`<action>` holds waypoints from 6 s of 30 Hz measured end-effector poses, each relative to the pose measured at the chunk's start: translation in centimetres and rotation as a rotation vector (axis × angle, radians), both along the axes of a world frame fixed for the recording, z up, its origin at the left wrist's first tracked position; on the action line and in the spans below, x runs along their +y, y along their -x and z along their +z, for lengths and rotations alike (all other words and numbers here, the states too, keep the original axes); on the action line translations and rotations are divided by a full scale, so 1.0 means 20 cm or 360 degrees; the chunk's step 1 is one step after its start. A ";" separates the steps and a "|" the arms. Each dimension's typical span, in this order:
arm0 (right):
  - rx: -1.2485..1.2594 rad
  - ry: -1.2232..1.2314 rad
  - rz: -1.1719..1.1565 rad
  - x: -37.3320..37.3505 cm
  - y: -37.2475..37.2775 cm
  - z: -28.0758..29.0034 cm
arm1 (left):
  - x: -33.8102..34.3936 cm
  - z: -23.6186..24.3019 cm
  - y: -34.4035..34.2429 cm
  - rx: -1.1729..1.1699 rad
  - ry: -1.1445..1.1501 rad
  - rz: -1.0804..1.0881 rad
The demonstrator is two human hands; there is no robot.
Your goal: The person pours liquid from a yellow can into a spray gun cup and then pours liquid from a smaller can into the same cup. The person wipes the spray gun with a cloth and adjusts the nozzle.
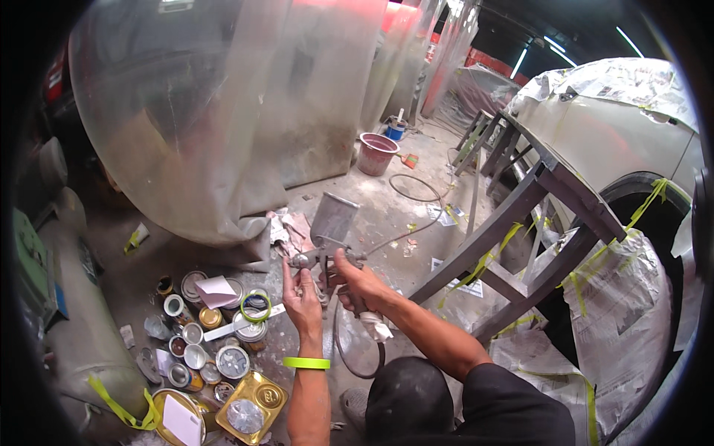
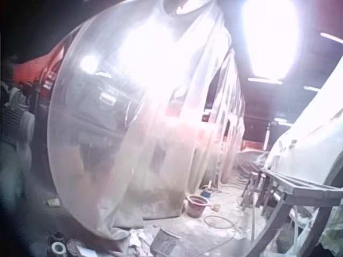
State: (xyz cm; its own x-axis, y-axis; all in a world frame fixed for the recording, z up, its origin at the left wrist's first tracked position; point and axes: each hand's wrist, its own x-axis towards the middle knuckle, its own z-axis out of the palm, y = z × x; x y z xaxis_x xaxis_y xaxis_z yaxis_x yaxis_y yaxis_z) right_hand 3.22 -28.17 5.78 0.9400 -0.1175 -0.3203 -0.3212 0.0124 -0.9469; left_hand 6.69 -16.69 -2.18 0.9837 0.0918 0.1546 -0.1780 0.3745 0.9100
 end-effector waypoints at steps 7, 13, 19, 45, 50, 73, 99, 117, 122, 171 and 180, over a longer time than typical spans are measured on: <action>0.0347 -0.1521 0.0150 -0.32 0.26 -0.67 | 0.00 -0.27 0.13 -0.0190 -0.0815 -0.0255; 0.0211 -0.2195 -0.0031 -0.33 0.54 -1.29 | -0.23 -0.50 0.37 -0.0214 -0.1363 -0.0157; 0.0243 -0.2255 -0.0074 -0.26 0.53 -1.31 | -0.26 -0.53 0.38 -0.0091 -0.1296 -0.0128; 0.0571 -0.2157 -0.0092 -0.11 0.45 -1.19 | -0.05 -0.54 0.38 0.0402 -0.1107 -0.0128; 0.0460 -0.2311 -0.0047 -0.08 0.46 -1.36 | -0.08 -0.51 0.33 0.0137 -0.1452 -0.0183; 0.0108 -0.2228 -0.0726 -0.17 0.19 -0.70 | -0.31 0.02 -0.06 0.0137 -0.1336 -0.0519; -0.0017 -0.1103 -0.0348 -0.12 0.31 -0.86 | -0.13 -0.31 0.02 0.0197 -0.0884 -0.0390; -0.1625 0.0603 -0.0072 0.10 0.44 -0.80 | 0.11 -0.16 0.18 0.0245 -0.0447 -0.0441; -0.1499 0.0534 0.0067 0.13 0.44 -0.80 | 0.17 -0.18 0.21 0.0308 -0.0432 -0.0381; -0.0224 -0.1463 0.0156 -0.20 0.59 -0.97 | 0.38 0.54 0.11 -0.0241 -0.1680 -0.0860; -0.1277 -0.0481 0.0430 -0.20 0.27 -0.02 | 0.63 0.52 0.37 -0.0058 -0.1819 -0.0802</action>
State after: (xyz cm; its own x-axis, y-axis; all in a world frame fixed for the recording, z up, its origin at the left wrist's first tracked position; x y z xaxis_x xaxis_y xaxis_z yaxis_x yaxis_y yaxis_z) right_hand -2.19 -32.15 5.48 0.8776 0.1231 0.4632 0.4074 0.3175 -0.8563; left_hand -0.75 -4.14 8.26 0.8639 -0.4982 -0.0748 -0.2762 -0.5925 0.7567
